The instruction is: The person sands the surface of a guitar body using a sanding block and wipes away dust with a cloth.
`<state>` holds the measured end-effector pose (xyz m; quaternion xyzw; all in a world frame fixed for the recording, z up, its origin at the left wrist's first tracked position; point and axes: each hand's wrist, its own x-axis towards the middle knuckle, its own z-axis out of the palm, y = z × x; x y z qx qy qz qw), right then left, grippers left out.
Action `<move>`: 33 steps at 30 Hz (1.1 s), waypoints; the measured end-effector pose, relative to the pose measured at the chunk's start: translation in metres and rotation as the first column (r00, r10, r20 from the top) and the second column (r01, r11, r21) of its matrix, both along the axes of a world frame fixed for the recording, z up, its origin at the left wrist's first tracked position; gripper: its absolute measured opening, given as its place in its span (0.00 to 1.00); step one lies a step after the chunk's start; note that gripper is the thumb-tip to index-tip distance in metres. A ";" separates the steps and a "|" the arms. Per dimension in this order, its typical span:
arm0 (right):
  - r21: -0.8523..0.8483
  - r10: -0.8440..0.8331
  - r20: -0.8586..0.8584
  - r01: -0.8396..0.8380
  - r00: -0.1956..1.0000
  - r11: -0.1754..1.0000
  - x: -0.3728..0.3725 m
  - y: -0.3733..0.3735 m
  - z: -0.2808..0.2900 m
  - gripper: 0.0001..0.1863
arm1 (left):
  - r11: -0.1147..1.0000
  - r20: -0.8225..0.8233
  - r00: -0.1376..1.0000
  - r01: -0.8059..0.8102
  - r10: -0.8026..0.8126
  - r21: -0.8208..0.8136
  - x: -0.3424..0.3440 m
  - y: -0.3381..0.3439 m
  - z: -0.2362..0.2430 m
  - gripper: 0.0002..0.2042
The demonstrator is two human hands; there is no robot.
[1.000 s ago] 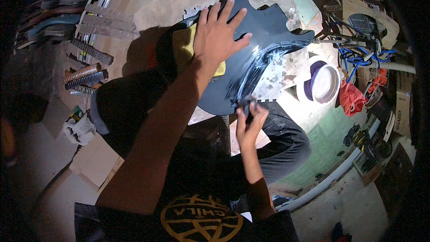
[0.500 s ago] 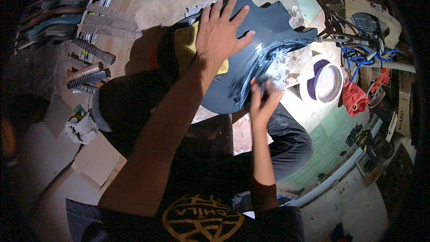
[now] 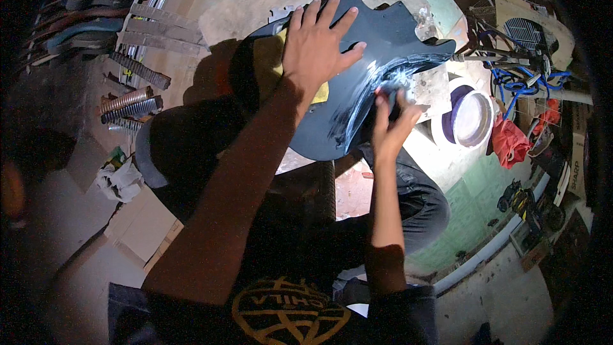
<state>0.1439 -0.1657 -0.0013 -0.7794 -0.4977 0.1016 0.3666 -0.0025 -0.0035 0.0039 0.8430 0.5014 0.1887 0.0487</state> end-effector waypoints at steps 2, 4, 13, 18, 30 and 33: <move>-0.009 0.103 -0.141 -0.106 0.985 0.994 -0.029 -0.056 0.008 0.17 | 1.000 0.002 1.000 -0.021 0.021 0.011 -0.004 0.002 0.002 0.31; -0.020 0.154 -0.121 -0.157 0.981 0.987 -0.052 -0.097 0.020 0.19 | 1.000 0.012 1.000 -0.005 0.005 0.009 -0.001 0.002 0.001 0.31; -0.036 0.031 -0.168 -0.038 0.985 0.999 -0.019 -0.042 -0.001 0.16 | 1.000 0.049 0.999 0.005 -0.006 0.018 -0.002 0.001 -0.001 0.31; -0.027 0.083 -0.048 -0.085 0.995 0.996 -0.033 -0.082 -0.003 0.17 | 1.000 0.069 0.997 0.017 -0.018 0.014 0.001 0.001 -0.002 0.30; 0.002 0.160 -0.048 -0.160 0.986 0.987 -0.021 -0.050 0.003 0.20 | 1.000 0.059 0.998 0.009 -0.010 0.022 0.001 0.003 -0.007 0.31; 0.057 0.101 -0.027 -0.099 0.995 0.993 -0.005 0.003 0.005 0.18 | 0.999 0.043 0.999 0.014 -0.015 0.036 0.002 0.001 -0.013 0.31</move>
